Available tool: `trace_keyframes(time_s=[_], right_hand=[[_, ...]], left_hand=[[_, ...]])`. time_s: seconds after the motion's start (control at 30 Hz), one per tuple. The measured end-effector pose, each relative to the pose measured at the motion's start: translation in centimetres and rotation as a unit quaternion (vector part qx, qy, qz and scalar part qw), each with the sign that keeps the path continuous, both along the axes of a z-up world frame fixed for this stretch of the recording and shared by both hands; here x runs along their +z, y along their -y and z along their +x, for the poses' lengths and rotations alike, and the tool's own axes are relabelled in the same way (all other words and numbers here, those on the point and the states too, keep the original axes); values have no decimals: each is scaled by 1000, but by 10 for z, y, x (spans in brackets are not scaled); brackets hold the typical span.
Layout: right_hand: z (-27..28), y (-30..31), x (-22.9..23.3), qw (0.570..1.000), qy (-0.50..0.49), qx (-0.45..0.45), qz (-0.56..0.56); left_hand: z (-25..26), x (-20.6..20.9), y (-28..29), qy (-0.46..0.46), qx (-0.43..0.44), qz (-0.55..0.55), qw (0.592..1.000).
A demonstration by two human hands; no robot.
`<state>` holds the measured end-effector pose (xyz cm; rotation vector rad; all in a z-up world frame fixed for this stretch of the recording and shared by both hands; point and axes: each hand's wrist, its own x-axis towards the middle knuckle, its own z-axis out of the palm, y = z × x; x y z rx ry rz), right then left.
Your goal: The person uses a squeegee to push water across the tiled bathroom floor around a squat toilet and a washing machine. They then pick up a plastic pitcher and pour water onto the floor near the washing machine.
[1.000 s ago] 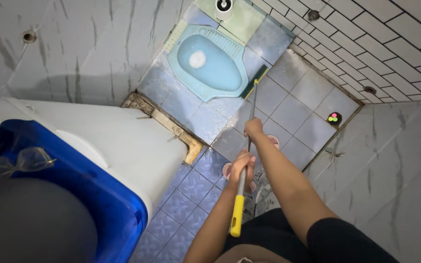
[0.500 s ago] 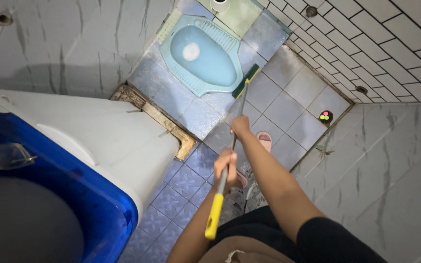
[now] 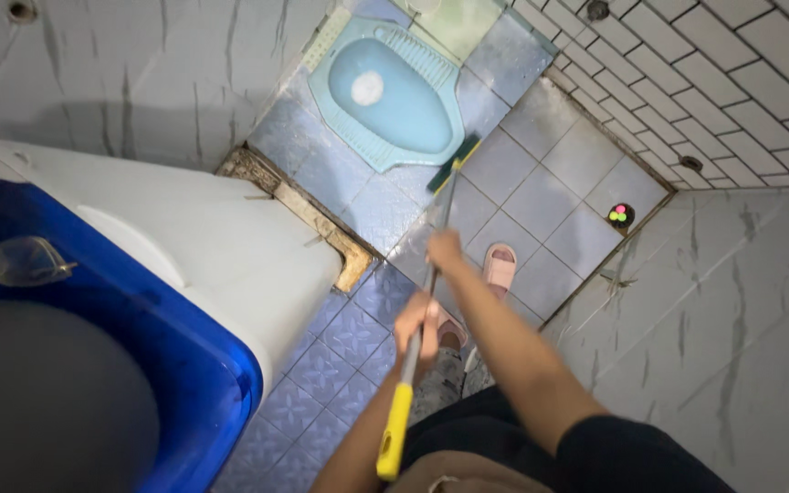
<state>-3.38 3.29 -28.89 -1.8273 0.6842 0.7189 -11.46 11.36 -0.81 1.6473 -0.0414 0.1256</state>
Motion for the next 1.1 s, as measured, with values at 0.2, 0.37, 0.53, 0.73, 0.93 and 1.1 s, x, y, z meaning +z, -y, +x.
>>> trace_keyframes(time_s=[0.2,0.37,0.53,0.73,0.93,1.1], right_hand=[[1,15,-6,996,14,52,-66],[25,31,-9,984,-83,-155,36],[-24,5,-5,995,-7,-103,-14],[31,34,-26,987,-27,-160,7],[-23,18,-15,994,33,-99,-18],[-3,33,-19,990,-5,-141,-7]], left_hand=[[-2,-11,2,-10,-32,29,999],[7,-24,14,-37,-28,36,998],[-35,-10,1,14,-42,30,999],[12,-42,18,-8,-25,16,1000],[-18,0,14,-18,-48,41,998],[-6,-13,24,-19,-54,31,998]])
